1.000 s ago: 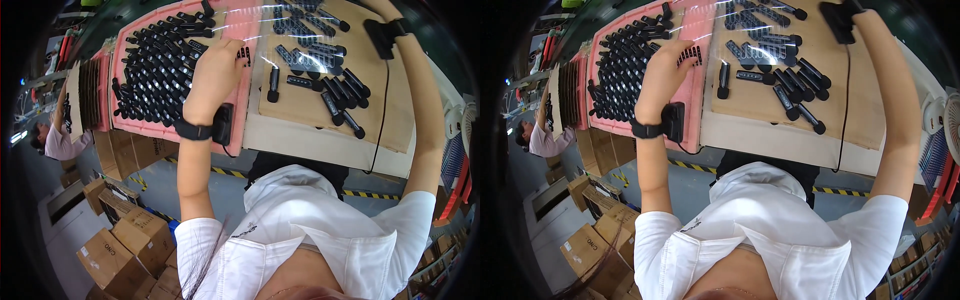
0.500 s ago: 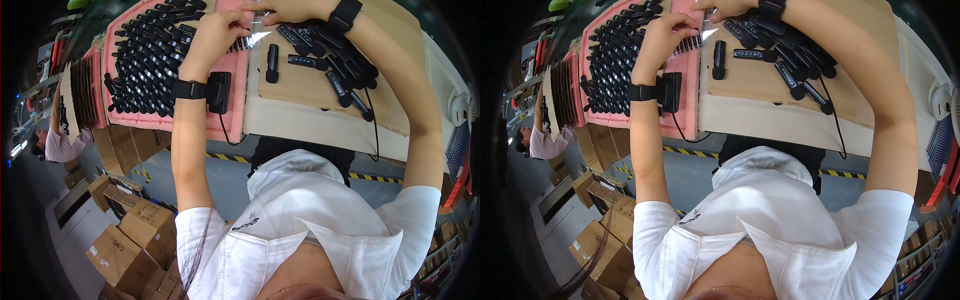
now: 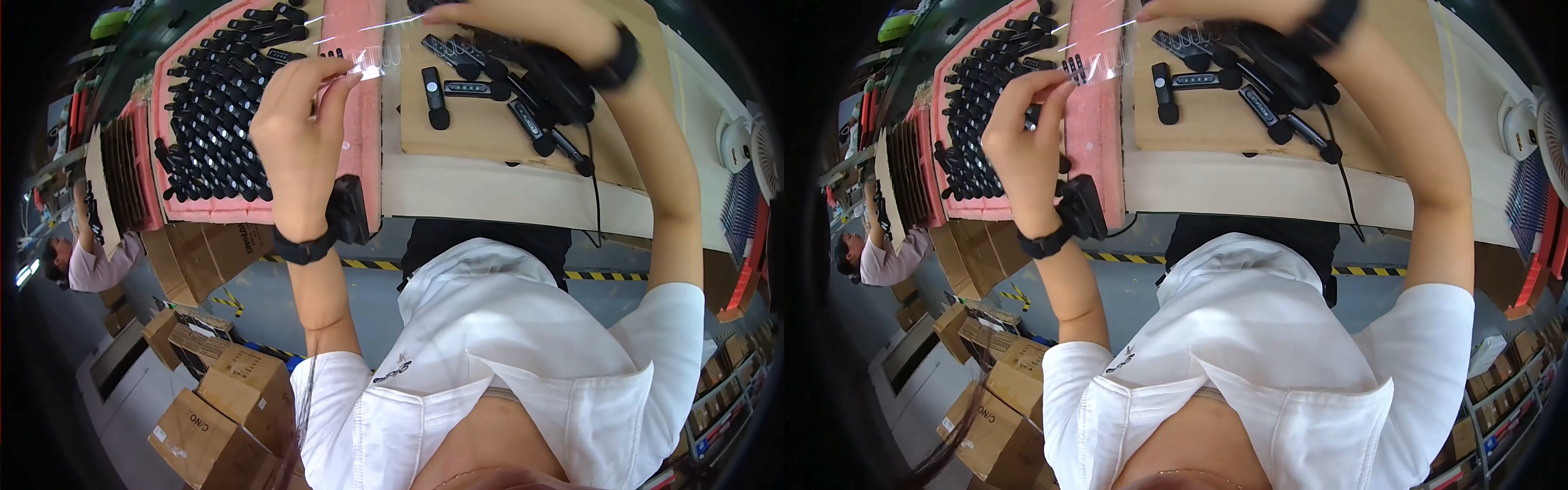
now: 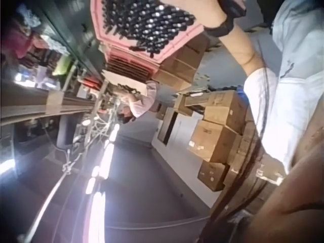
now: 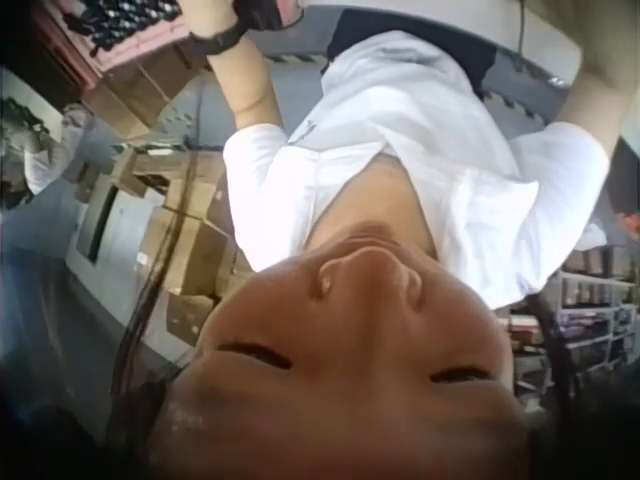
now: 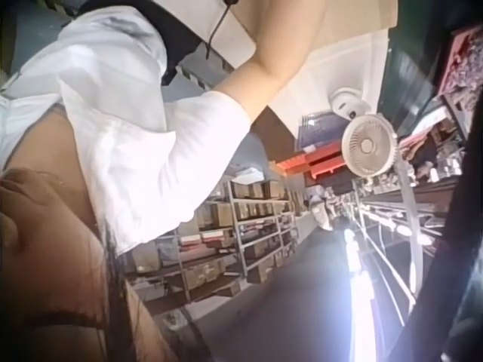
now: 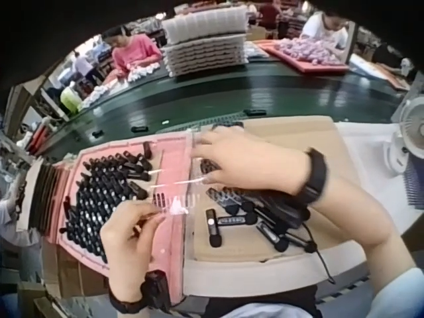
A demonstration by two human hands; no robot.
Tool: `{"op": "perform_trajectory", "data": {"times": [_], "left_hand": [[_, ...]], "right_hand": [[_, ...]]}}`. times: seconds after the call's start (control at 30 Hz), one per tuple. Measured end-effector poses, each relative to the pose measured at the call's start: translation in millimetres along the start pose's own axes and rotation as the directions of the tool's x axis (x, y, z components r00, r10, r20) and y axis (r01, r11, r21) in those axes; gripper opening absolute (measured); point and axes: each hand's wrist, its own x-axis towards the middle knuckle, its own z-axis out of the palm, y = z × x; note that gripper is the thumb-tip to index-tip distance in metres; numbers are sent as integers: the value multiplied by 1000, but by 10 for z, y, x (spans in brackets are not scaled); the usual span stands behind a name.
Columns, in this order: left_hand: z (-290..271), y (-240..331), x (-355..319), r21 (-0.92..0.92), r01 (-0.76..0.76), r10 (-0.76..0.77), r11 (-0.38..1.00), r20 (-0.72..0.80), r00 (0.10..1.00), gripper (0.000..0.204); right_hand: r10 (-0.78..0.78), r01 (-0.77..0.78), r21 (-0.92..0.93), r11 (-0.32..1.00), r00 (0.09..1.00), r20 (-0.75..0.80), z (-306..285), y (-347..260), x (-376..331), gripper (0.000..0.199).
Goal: The person peels a sticker from a sheet, applies it to a microphone, and presses it down by hand, repeating this for several microphones.
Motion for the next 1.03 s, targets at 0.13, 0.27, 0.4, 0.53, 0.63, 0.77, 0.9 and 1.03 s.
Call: {"op": "perform_trajectory", "data": {"times": [0.13,0.27,0.4,0.53,0.63,0.77,0.9,1.03], "left_hand": [[-70,120,-158,-76,255,-260,964,-57,964,14],[45,233,-213,-190,269,-288,944,-83,954,20],[193,386,-234,-368,210,-247,906,-55,968,21],[156,575,-270,-557,289,-318,779,47,947,28],[117,660,-262,-779,364,-399,510,161,903,41],[91,774,-176,-893,403,-381,200,308,872,60],[-62,887,-152,-895,408,-387,183,316,866,70],[-573,1260,-439,-895,394,-409,210,285,867,73]], "right_hand": [[147,-151,22,988,909,-389,97,-517,-990,18],[404,-361,186,914,857,-320,510,-647,-1570,22],[418,-414,108,904,800,-431,903,-689,-1576,24],[510,-336,400,853,704,-494,864,-654,-1658,26],[551,-269,512,816,631,-547,663,-650,-1618,25],[525,-136,584,800,630,-573,569,-734,-1527,23],[312,-21,395,918,653,-690,495,-807,-1344,21],[366,90,561,823,671,-645,513,-902,-1222,19]]}}
